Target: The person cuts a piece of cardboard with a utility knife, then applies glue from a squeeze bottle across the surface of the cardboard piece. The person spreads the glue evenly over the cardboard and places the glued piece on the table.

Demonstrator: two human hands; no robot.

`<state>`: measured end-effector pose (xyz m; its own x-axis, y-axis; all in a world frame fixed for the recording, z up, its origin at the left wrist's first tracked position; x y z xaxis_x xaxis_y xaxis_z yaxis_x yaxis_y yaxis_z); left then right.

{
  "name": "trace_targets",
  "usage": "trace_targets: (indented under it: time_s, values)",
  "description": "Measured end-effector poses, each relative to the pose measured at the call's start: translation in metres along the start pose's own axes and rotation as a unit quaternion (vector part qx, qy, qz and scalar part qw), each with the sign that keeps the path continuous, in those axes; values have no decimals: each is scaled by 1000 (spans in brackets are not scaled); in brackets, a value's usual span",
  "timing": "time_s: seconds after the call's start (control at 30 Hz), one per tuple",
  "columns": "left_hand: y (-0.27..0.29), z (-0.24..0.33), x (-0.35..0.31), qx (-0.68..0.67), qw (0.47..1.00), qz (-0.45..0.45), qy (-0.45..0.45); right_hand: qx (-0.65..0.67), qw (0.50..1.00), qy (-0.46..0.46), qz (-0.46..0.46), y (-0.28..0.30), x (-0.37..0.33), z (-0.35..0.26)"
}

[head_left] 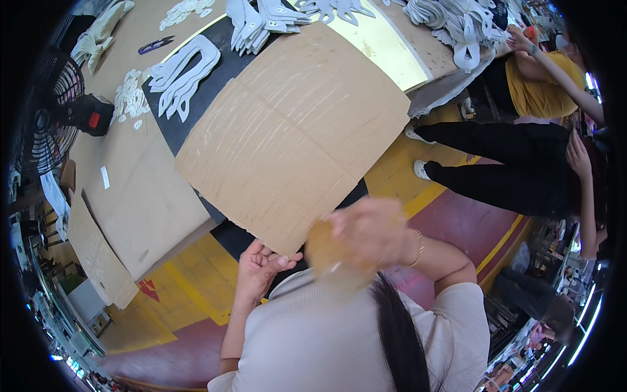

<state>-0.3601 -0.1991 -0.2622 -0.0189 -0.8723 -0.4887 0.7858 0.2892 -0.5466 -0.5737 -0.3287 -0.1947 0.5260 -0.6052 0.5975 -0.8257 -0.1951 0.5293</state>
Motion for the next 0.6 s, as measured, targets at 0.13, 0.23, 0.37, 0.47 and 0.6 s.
trace_targets:
  time_s: [0.13,0.23,0.37,0.47,0.6]
  values:
    - [-6,7,0,10,999,14,29,-229,967,-71,85,60,-1,42]
    - [-3,7,0,13,1000,-1,27,-280,929,-164,176,74,5,49]
    - [-8,10,1,21,999,-9,27,-200,972,-101,72,36,-11,20]
    - [-8,4,3,-13,1000,-15,0,-63,997,-33,1,11,-11,2]
    - [-3,11,-6,25,999,20,20,-131,982,-112,73,44,8,38]
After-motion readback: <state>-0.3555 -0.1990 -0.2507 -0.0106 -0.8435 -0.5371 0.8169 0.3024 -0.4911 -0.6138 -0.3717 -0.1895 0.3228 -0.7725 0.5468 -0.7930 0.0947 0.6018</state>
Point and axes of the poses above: each hand's wrist, its own x-axis towards the middle knuckle, its own y-axis out of the back of the hand, z = x × y, the point moved 1 cm from there along x, towards the middle knuckle, and after that the axes turned 9 degrees about -y, right-handed, at the moved point
